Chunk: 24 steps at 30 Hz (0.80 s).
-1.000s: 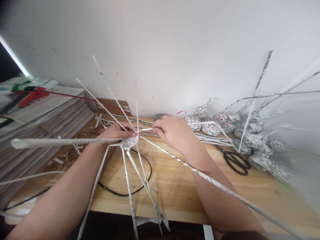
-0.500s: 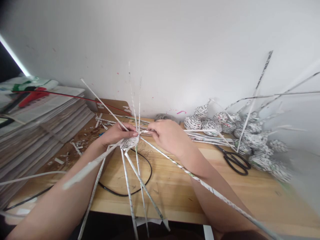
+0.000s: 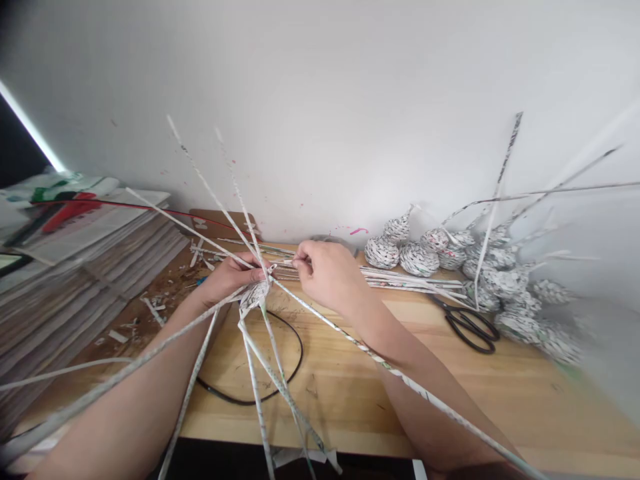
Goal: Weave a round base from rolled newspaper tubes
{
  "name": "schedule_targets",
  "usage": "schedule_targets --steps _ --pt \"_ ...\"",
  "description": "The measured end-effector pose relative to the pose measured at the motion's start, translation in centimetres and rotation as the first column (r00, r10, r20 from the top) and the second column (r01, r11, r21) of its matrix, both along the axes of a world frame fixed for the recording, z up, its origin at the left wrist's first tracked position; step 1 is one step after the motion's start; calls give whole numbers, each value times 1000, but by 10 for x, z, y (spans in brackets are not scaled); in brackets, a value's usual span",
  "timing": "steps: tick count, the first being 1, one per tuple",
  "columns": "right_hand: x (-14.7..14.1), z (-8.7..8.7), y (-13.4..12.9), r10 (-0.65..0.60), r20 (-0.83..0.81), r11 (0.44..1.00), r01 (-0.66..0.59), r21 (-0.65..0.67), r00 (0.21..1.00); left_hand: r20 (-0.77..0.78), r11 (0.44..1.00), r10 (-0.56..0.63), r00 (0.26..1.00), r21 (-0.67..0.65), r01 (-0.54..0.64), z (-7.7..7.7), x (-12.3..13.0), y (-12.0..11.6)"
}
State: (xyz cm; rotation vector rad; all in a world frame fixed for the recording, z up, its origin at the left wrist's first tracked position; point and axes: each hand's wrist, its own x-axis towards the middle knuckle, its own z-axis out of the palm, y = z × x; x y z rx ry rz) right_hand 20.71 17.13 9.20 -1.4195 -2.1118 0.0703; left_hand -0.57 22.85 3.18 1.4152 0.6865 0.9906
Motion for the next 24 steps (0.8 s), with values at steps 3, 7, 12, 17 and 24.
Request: schedule_targets --steps 3,7,12,17,24 --pt "-9 -2 0 0 -91 1000 0 -3 996 120 1000 -13 993 7 13 -3 1 -1" --pt "-14 -3 3 63 -150 998 -65 -3 987 264 995 -70 962 -53 87 -12 3 1" --pt "-19 -9 8 58 -203 998 -52 34 978 308 989 -97 946 -77 126 -16 7 1" --pt "-20 -9 17 63 -180 994 -45 104 982 276 990 -53 960 -112 87 -13 9 -2" --pt "-14 -16 22 19 -347 999 -32 -31 938 144 993 26 989 -115 -9 -15 15 -1"
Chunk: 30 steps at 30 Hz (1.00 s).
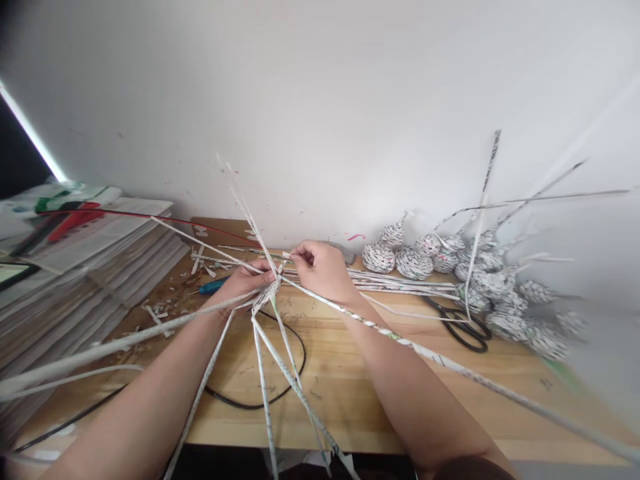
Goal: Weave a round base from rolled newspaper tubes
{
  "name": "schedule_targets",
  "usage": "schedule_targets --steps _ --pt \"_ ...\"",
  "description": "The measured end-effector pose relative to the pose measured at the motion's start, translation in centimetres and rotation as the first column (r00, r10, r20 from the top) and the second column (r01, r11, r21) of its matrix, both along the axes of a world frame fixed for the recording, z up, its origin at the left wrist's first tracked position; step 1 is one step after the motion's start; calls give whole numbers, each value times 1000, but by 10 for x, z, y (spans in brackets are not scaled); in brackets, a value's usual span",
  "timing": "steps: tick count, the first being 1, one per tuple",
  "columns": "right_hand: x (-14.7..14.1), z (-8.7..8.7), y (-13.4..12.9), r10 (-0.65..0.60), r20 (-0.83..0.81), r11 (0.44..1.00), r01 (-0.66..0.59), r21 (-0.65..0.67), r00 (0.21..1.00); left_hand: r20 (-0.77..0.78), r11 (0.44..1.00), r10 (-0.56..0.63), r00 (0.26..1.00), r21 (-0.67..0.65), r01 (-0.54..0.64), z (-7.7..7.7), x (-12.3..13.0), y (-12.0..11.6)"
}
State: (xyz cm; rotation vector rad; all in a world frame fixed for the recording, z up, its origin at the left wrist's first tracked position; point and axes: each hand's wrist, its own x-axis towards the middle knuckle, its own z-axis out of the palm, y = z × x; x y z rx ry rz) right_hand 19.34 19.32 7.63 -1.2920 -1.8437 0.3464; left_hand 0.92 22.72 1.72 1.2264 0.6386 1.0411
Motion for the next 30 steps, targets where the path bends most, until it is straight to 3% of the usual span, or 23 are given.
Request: schedule_targets --steps 4,12,17,21,27,30 --pt "1 -7 -2 17 17 999 -16 -42 1000 -69 1000 21 997 21 -20 3 2 -1" --pt "3 -13 1 48 62 999 -49 10 997 -178 994 -89 980 53 100 6 1 -5" --pt "-1 -14 0 108 82 994 -107 -17 991 -161 992 -35 986 117 54 4 4 -7" --pt "-2 -10 -3 62 113 998 -65 17 992 -137 988 64 989 147 -44 6 5 -6" --pt "-1 -8 -5 11 186 992 -34 119 983 -58 997 56 997 54 -53 8 5 -6" --pt "-1 -8 -4 14 121 995 -25 92 993 -55 997 67 996 26 -66 6 6 -7"
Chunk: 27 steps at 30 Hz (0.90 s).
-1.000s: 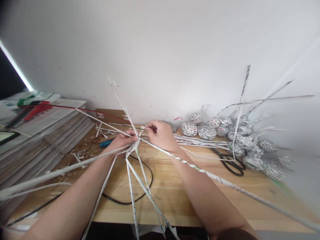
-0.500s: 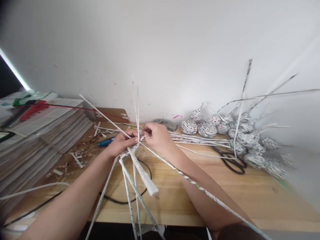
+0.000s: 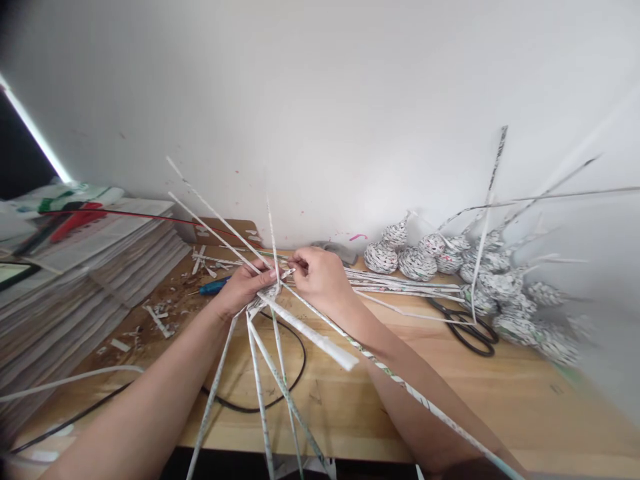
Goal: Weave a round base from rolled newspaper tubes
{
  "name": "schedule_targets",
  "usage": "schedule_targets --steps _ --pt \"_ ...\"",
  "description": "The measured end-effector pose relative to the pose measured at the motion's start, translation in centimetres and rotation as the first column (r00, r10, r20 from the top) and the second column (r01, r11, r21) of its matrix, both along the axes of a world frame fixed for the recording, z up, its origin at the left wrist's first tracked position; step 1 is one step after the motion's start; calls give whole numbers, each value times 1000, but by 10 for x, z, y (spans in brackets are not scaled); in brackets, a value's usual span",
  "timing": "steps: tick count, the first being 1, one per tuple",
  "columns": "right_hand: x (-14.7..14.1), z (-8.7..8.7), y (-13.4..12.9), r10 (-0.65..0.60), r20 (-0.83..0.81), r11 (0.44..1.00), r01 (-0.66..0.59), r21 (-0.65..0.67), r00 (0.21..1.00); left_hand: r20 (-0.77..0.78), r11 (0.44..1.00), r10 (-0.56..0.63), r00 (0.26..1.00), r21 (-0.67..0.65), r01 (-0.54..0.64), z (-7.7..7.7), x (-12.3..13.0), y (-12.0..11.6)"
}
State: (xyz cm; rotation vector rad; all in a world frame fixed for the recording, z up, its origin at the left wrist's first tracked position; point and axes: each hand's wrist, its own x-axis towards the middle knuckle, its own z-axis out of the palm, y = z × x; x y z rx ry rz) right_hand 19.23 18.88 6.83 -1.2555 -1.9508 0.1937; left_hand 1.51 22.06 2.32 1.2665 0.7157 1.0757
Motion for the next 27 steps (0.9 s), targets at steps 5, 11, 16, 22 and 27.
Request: schedule_targets --steps 5,11,16,22,27 --pt "-4 2 0 -12 -221 991 -17 -129 975 53 997 50 997 -54 -47 0 5 -2" --pt "-7 5 -4 -33 -187 984 0 -176 982 104 992 107 989 -83 -99 1 11 -3" --pt "-7 0 -1 17 -214 984 -54 -171 977 72 991 108 991 -83 -102 -5 9 0" --pt "-5 1 1 -38 -158 978 5 -209 987 69 981 182 981 -76 -176 -5 10 -2" --pt "-6 0 1 -25 -101 996 16 -88 995 65 980 167 984 -117 -159 -5 10 0"
